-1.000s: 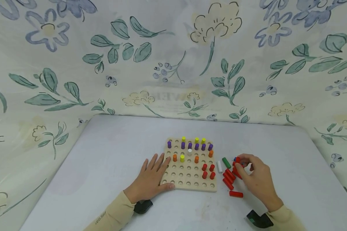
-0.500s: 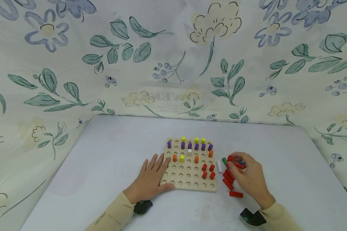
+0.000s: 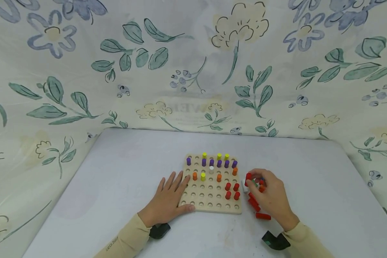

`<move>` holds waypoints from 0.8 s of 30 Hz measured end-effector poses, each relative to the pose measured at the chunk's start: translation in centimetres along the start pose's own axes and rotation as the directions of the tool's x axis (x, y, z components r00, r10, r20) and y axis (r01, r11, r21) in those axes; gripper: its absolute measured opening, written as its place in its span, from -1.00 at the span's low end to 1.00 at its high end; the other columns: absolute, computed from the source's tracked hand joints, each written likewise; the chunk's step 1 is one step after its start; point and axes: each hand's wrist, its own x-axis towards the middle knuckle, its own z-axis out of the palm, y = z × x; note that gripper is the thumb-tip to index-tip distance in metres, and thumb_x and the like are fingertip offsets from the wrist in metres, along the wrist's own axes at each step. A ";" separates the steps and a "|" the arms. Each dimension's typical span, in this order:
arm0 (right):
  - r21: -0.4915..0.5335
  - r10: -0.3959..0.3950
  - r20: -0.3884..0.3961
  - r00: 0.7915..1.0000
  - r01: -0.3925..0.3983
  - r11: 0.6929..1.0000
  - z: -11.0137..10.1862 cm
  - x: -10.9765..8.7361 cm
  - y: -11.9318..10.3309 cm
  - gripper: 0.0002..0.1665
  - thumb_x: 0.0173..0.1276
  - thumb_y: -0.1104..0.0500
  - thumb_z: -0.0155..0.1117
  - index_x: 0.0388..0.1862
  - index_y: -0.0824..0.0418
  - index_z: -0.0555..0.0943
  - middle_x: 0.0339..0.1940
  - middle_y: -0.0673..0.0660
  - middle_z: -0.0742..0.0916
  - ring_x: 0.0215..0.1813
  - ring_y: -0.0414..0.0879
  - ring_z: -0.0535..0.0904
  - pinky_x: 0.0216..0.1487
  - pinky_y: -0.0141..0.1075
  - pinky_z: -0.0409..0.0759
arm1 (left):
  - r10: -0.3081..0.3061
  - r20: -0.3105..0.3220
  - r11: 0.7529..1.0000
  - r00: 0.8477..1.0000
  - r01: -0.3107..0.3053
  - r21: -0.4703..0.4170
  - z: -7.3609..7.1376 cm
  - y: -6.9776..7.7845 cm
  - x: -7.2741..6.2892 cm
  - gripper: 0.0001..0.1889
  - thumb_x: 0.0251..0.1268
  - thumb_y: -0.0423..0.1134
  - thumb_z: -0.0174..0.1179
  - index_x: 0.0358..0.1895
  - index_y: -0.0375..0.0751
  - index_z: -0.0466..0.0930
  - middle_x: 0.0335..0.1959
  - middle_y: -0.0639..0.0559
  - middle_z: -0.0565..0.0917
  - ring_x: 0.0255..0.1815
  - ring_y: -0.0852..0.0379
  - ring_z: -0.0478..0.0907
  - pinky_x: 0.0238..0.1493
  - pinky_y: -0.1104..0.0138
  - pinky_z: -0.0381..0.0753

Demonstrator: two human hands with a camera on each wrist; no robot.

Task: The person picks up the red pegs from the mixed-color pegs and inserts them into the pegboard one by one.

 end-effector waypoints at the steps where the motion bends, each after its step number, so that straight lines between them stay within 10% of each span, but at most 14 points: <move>1: 0.001 -0.009 -0.001 1.000 0.009 1.000 0.1 0.0 0.0 -0.59 0.16 0.38 0.52 -0.01 0.32 0.64 -0.20 0.13 0.72 -0.23 -0.08 0.59 -0.28 -0.19 0.67 | -0.001 0.000 1.000 1.000 0.001 -0.002 0.0 0.0 0.0 -0.02 0.39 0.35 0.06 0.63 -0.21 -0.06 0.64 -0.27 -0.11 0.63 -0.31 -0.31 0.46 -0.33 -0.28; 24: 0.026 0.000 0.079 0.997 -0.002 1.000 2.1 0.6 -1.2 -0.64 0.25 0.28 0.48 0.04 0.26 0.69 -0.28 0.08 0.68 -0.25 -0.06 0.53 -0.33 -0.29 0.53 | -0.001 -0.005 1.000 1.000 0.001 -0.017 -0.1 0.0 -0.1 -0.02 0.39 0.34 0.08 0.63 -0.21 -0.05 0.64 -0.27 -0.09 0.63 -0.32 -0.27 0.47 -0.31 -0.25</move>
